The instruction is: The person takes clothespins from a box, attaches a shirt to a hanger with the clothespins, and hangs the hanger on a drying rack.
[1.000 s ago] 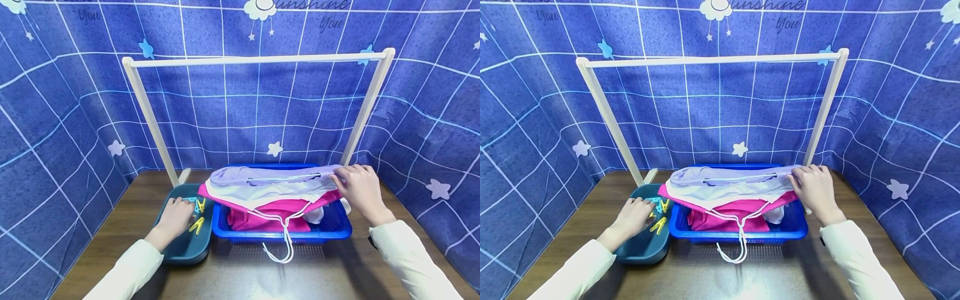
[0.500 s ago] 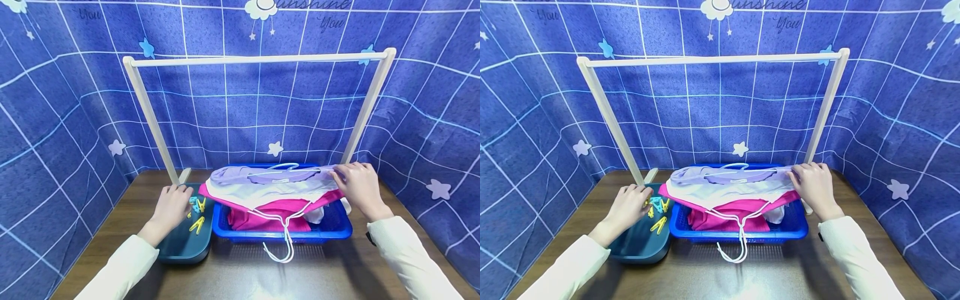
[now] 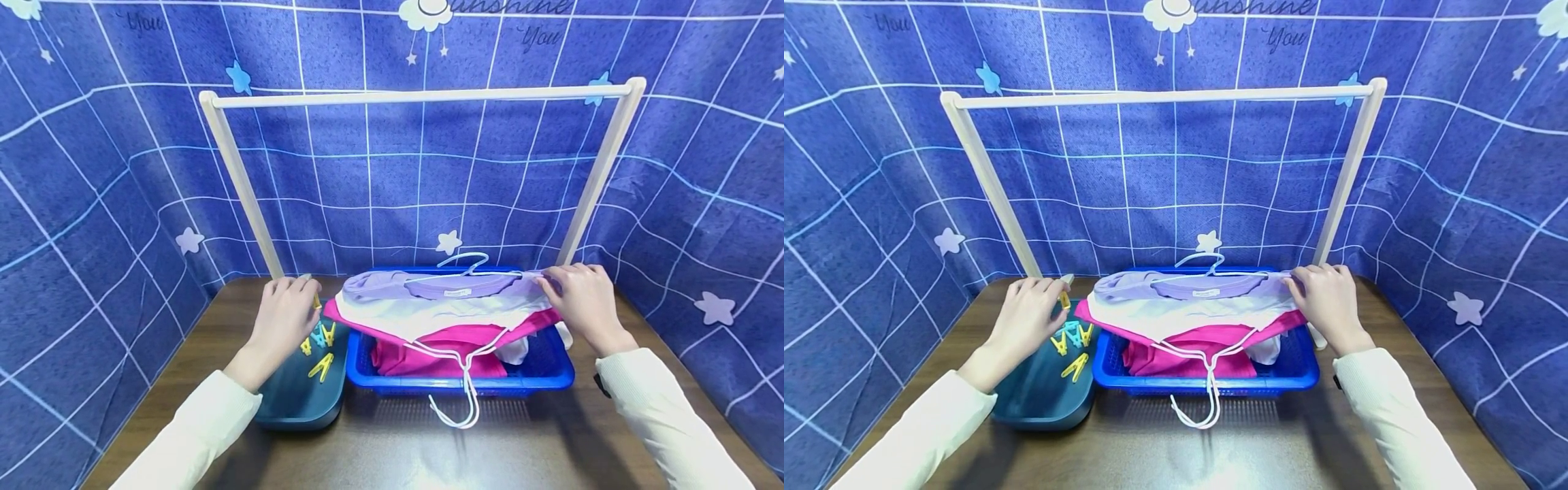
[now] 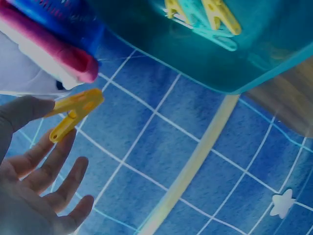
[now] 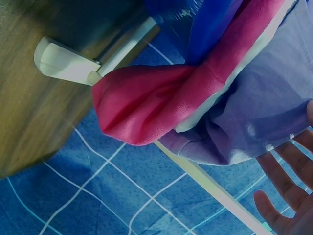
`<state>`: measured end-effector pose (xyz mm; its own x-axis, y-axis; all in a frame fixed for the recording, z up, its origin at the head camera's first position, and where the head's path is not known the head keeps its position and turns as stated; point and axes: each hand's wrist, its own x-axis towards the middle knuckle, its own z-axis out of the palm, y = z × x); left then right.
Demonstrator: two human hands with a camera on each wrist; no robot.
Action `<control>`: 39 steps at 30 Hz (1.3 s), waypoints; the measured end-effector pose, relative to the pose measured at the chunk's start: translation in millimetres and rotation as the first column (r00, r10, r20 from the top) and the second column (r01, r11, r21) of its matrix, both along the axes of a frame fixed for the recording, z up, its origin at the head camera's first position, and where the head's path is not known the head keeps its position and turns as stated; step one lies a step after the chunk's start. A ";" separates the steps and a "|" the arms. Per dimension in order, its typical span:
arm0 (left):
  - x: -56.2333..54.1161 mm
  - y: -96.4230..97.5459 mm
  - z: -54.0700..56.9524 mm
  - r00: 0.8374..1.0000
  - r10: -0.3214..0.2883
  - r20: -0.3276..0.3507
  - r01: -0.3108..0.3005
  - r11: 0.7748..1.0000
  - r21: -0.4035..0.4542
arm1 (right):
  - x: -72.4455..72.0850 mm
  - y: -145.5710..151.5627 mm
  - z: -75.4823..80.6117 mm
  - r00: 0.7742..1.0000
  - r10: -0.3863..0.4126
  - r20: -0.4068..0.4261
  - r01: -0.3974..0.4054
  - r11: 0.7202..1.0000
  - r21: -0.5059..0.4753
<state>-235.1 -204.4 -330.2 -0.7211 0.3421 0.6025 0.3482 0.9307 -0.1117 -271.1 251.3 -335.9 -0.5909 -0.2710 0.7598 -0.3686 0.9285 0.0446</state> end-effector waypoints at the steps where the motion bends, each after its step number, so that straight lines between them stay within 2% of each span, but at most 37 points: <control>1: 0.3 1.6 1.9 1.000 -0.006 -0.008 0.006 1.000 0.014 | -0.3 -0.1 0.4 1.000 -0.002 0.004 0.002 1.000 0.001; 12: 3.0 23.1 19.7 0.996 -0.064 -0.057 0.071 0.990 0.125 | -3.9 -2.1 3.4 1.000 -0.006 0.001 0.006 1.000 -0.002; 20: 3.6 41.4 27.8 0.986 -0.123 -0.112 0.144 0.968 0.204 | -5.3 -2.5 4.5 1.000 -0.012 -0.002 0.012 1.000 0.002; 39: -5.8 68.2 28.2 0.973 -0.190 -0.127 0.224 0.909 0.352 | -9.8 -1.2 -0.5 1.000 -0.020 0.004 0.020 1.000 0.006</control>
<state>-240.9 -136.2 -302.0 -0.5961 0.2246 0.7709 0.5417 0.8211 0.1797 -280.9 250.1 -336.3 -0.5995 -0.2633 0.7558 -0.3500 0.9355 0.0483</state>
